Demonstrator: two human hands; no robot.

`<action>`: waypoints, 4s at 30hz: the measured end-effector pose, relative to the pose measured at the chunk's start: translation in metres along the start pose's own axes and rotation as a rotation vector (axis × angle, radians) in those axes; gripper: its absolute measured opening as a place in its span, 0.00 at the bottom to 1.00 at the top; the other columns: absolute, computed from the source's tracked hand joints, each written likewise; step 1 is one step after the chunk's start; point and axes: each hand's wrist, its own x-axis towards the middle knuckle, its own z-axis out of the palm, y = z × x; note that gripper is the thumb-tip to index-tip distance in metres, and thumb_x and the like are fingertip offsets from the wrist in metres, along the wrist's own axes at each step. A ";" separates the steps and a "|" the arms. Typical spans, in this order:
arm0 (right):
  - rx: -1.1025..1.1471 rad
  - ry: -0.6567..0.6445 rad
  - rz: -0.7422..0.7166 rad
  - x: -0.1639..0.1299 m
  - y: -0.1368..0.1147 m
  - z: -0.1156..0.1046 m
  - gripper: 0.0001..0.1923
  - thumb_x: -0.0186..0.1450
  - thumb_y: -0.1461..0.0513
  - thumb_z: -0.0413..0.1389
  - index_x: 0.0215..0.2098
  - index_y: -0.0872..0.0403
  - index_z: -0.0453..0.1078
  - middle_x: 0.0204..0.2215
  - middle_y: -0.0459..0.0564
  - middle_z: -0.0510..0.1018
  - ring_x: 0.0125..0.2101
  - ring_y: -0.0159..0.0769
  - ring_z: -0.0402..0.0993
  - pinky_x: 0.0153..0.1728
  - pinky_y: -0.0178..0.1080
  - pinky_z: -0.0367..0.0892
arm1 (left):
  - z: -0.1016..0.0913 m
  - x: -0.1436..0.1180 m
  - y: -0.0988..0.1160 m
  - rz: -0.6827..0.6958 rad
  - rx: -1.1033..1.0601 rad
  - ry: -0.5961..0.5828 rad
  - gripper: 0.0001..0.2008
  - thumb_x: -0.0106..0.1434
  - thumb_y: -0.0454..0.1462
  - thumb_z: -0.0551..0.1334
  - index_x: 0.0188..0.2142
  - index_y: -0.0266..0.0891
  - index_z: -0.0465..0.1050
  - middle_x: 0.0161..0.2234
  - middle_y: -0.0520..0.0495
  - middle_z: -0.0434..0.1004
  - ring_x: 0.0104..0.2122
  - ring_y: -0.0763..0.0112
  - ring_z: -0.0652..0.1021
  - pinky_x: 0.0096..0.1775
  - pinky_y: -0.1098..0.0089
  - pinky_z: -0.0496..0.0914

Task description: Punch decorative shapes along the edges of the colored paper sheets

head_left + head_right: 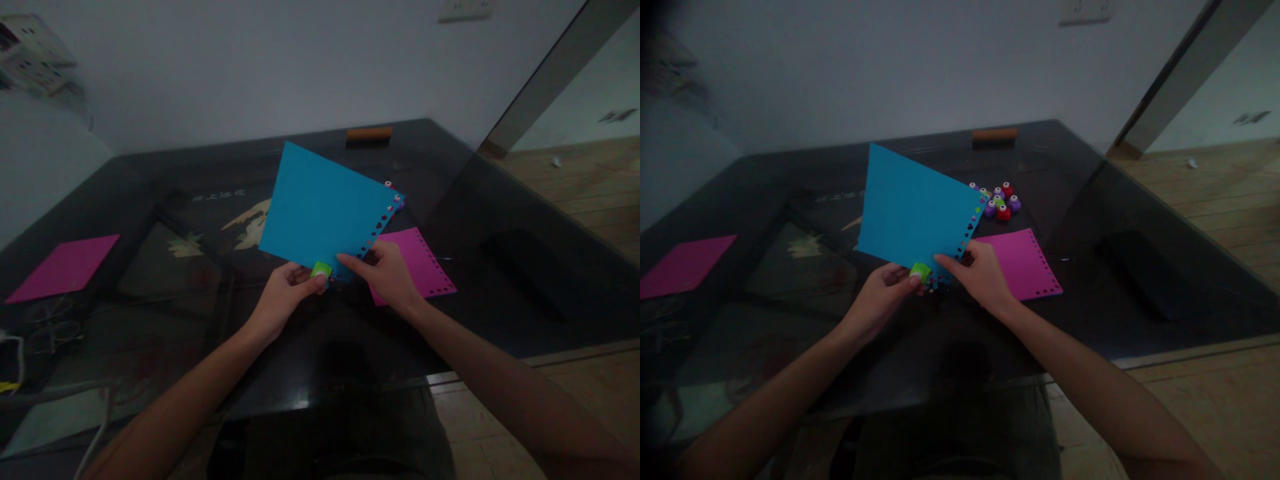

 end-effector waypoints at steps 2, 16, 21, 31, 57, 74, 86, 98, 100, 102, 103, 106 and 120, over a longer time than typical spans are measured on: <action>-0.039 -0.008 -0.005 0.000 0.001 0.000 0.12 0.58 0.54 0.59 0.24 0.54 0.71 0.23 0.47 0.76 0.24 0.35 0.69 0.27 0.37 0.64 | -0.001 0.000 -0.001 0.002 -0.008 -0.004 0.16 0.49 0.42 0.71 0.35 0.36 0.74 0.31 0.48 0.79 0.29 0.72 0.76 0.38 0.69 0.69; -0.177 -0.010 -0.007 0.000 -0.003 0.000 0.15 0.59 0.54 0.58 0.20 0.54 0.67 0.20 0.46 0.73 0.22 0.32 0.65 0.23 0.35 0.58 | 0.002 -0.001 0.001 -0.017 -0.004 0.020 0.16 0.48 0.41 0.71 0.35 0.36 0.75 0.34 0.47 0.80 0.30 0.70 0.76 0.41 0.65 0.70; -0.199 -0.001 -0.011 -0.001 -0.002 0.000 0.16 0.59 0.53 0.57 0.19 0.54 0.66 0.18 0.46 0.71 0.21 0.32 0.65 0.22 0.35 0.57 | 0.002 0.000 -0.001 -0.015 0.018 0.017 0.17 0.48 0.42 0.71 0.35 0.36 0.75 0.34 0.46 0.80 0.31 0.69 0.77 0.41 0.63 0.70; -0.196 -0.001 -0.050 0.000 -0.003 0.000 0.16 0.59 0.54 0.58 0.19 0.54 0.65 0.19 0.45 0.73 0.20 0.31 0.64 0.22 0.35 0.56 | 0.000 0.001 -0.003 -0.011 -0.013 0.007 0.16 0.48 0.41 0.71 0.35 0.36 0.75 0.33 0.48 0.79 0.30 0.71 0.76 0.39 0.67 0.69; -0.126 -0.018 -0.034 -0.001 0.003 0.000 0.11 0.59 0.55 0.59 0.26 0.54 0.72 0.27 0.49 0.80 0.28 0.39 0.74 0.30 0.39 0.67 | -0.002 0.002 -0.006 0.016 -0.003 -0.003 0.17 0.51 0.40 0.71 0.40 0.37 0.76 0.40 0.45 0.80 0.41 0.63 0.78 0.48 0.62 0.67; -0.158 -0.005 -0.065 -0.002 0.000 0.001 0.10 0.59 0.56 0.59 0.25 0.54 0.72 0.27 0.49 0.80 0.28 0.39 0.75 0.30 0.38 0.67 | -0.003 0.003 -0.006 0.031 -0.019 -0.015 0.15 0.49 0.39 0.71 0.38 0.38 0.77 0.38 0.47 0.82 0.39 0.66 0.79 0.47 0.65 0.69; -0.152 0.017 -0.060 -0.001 0.000 -0.002 0.10 0.58 0.56 0.60 0.24 0.54 0.72 0.25 0.48 0.80 0.25 0.37 0.73 0.28 0.38 0.66 | -0.001 0.002 -0.001 0.007 -0.033 0.023 0.15 0.46 0.41 0.73 0.33 0.37 0.78 0.37 0.44 0.82 0.36 0.65 0.80 0.44 0.65 0.70; -0.124 0.005 -0.045 -0.002 -0.003 0.000 0.09 0.58 0.57 0.60 0.26 0.54 0.73 0.27 0.48 0.81 0.27 0.38 0.74 0.30 0.38 0.67 | -0.001 0.001 -0.002 0.004 -0.036 -0.001 0.16 0.47 0.41 0.72 0.35 0.37 0.77 0.38 0.45 0.82 0.38 0.64 0.80 0.46 0.63 0.69; -0.131 -0.002 -0.052 -0.002 -0.002 0.000 0.09 0.58 0.57 0.60 0.24 0.54 0.73 0.25 0.48 0.80 0.27 0.37 0.74 0.30 0.38 0.67 | -0.001 0.001 -0.002 0.006 -0.037 -0.007 0.16 0.47 0.40 0.72 0.36 0.37 0.77 0.38 0.45 0.82 0.38 0.65 0.80 0.46 0.64 0.69; -0.133 -0.006 -0.047 -0.002 -0.002 0.000 0.10 0.59 0.56 0.59 0.24 0.54 0.73 0.25 0.48 0.80 0.26 0.37 0.73 0.30 0.39 0.67 | -0.002 0.001 -0.002 0.008 -0.034 -0.007 0.15 0.48 0.40 0.72 0.35 0.38 0.77 0.37 0.46 0.82 0.37 0.66 0.80 0.46 0.65 0.69; -0.131 -0.007 -0.042 -0.002 -0.003 0.000 0.10 0.59 0.56 0.59 0.24 0.54 0.73 0.25 0.48 0.80 0.26 0.37 0.73 0.30 0.38 0.67 | -0.002 0.001 -0.002 0.009 -0.032 -0.002 0.15 0.48 0.40 0.72 0.35 0.38 0.77 0.36 0.46 0.82 0.36 0.67 0.79 0.45 0.66 0.69; -0.142 0.000 -0.045 -0.002 -0.003 0.000 0.10 0.59 0.56 0.59 0.24 0.54 0.72 0.25 0.48 0.79 0.26 0.36 0.72 0.29 0.38 0.66 | -0.002 0.001 -0.002 0.006 -0.029 0.011 0.14 0.48 0.41 0.72 0.34 0.37 0.77 0.35 0.46 0.82 0.35 0.68 0.79 0.43 0.67 0.69; -0.173 0.000 -0.021 -0.002 -0.004 -0.001 0.14 0.58 0.55 0.59 0.21 0.54 0.68 0.21 0.46 0.75 0.23 0.34 0.68 0.25 0.35 0.62 | -0.001 0.000 -0.001 0.000 -0.006 0.051 0.16 0.46 0.41 0.73 0.33 0.36 0.77 0.34 0.46 0.82 0.35 0.66 0.79 0.42 0.67 0.70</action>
